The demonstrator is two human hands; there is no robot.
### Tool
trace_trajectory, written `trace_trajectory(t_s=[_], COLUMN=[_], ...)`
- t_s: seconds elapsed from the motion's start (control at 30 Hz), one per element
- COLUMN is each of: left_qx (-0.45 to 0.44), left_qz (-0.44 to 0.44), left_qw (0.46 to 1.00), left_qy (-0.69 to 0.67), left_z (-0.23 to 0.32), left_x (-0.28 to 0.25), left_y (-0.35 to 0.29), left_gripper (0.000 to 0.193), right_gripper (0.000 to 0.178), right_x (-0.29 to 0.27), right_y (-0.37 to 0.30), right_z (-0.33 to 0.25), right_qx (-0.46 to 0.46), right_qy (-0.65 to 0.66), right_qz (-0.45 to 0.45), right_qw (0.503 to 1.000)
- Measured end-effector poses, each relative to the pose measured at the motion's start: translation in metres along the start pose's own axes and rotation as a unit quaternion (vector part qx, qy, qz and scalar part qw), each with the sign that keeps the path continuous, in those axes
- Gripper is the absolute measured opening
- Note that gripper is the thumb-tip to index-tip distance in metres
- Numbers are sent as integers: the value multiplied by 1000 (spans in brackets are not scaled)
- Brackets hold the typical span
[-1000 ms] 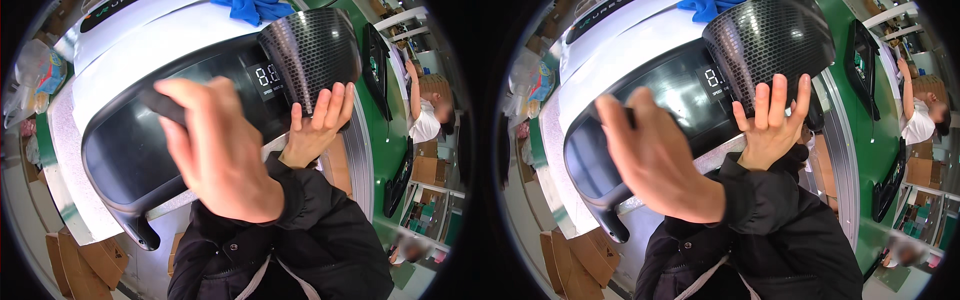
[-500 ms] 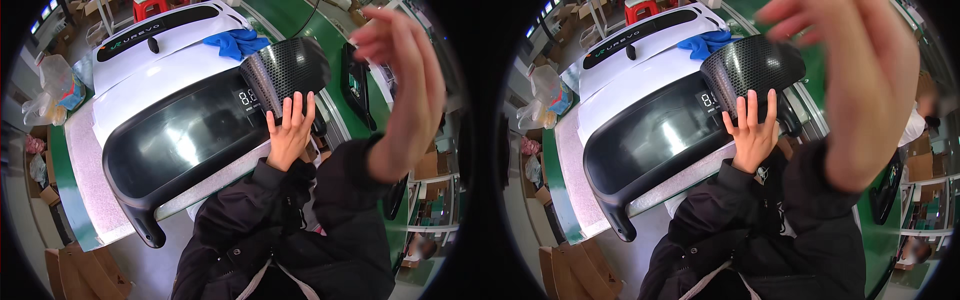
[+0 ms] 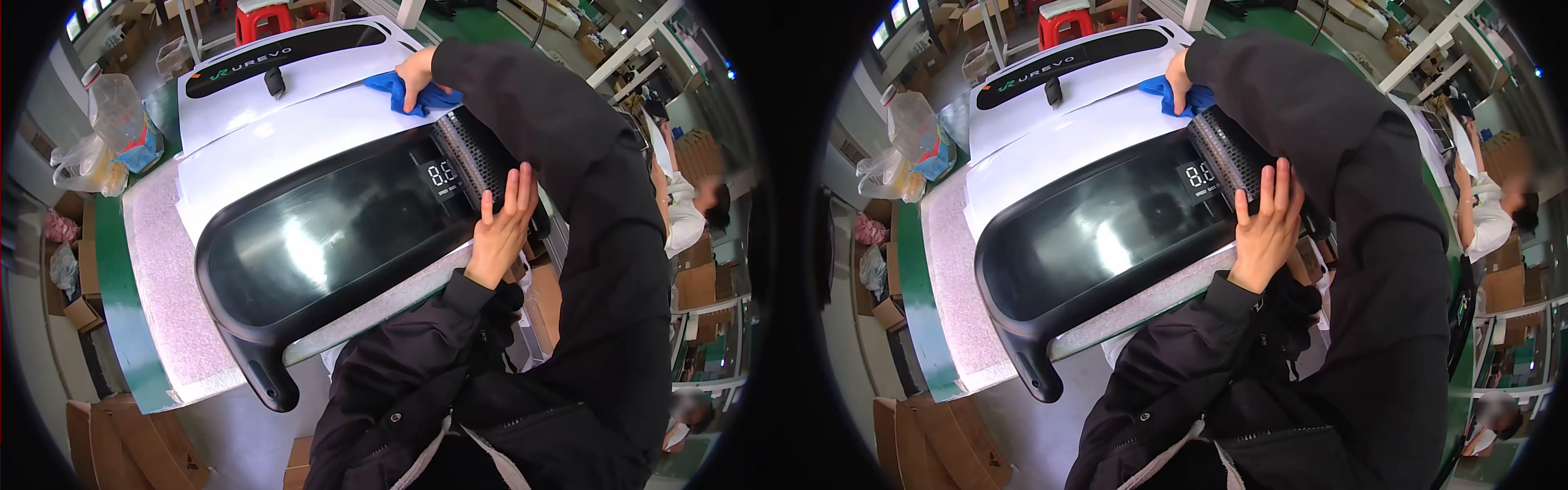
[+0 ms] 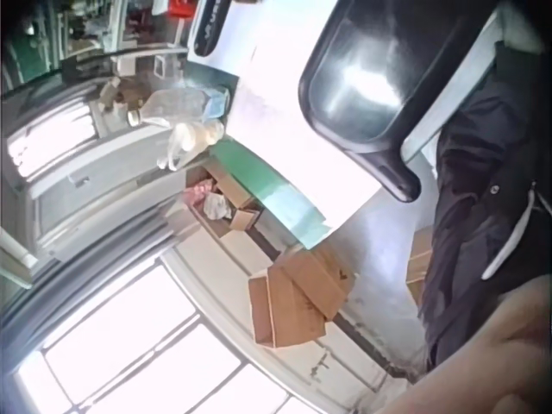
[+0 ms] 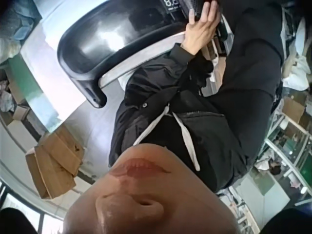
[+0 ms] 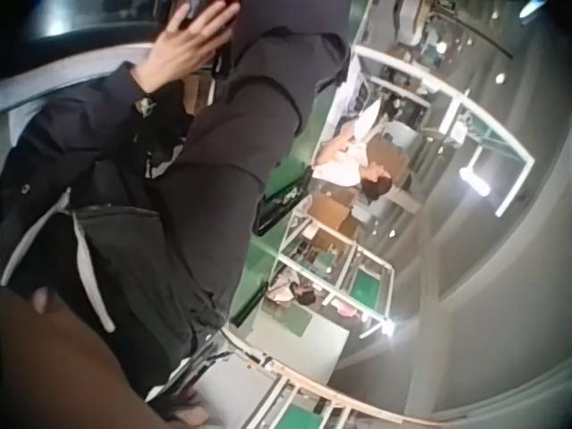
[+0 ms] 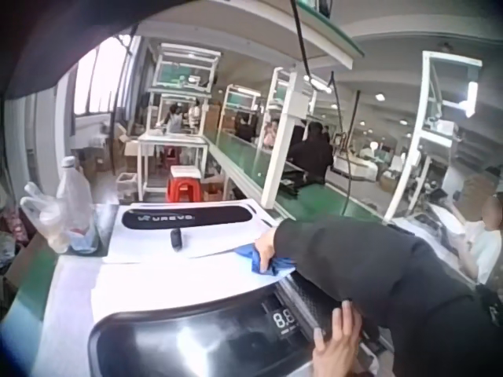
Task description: Cleaning, trimming, and assembling plastic covers onto a base unit on a production line.
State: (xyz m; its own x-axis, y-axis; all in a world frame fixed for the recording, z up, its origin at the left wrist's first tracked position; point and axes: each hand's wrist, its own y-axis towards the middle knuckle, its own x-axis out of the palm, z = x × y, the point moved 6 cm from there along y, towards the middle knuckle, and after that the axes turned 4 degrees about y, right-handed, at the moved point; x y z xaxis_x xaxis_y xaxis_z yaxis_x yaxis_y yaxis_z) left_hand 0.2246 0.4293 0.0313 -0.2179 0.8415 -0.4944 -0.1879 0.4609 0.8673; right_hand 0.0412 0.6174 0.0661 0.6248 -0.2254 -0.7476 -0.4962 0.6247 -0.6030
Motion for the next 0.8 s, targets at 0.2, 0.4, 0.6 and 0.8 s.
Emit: trace_trajectory(t_s=[0.2,0.4,0.6,0.8], left_qx=[12,-11,-14,-4], left_qz=[25,-5,15,-38], left_qw=[999,1000,999,982], left_qy=[-26,-1,-32,-183], left_z=[26,-4,9,5], left_x=[-18,-1,-6,13], left_y=[13,-5,4,-18], left_gripper=[48,51,48,50], right_gripper=[46,32,15,15], right_x=[-69,-160,-143,-112], right_y=[-32,-114,-145,-142], right_z=[81,11,-8,-69], right_qx=[-88,-247,-337,-410], right_qy=[262,329,516,661], right_qz=[228,413,330,277], right_qw=[934,812,715,565])
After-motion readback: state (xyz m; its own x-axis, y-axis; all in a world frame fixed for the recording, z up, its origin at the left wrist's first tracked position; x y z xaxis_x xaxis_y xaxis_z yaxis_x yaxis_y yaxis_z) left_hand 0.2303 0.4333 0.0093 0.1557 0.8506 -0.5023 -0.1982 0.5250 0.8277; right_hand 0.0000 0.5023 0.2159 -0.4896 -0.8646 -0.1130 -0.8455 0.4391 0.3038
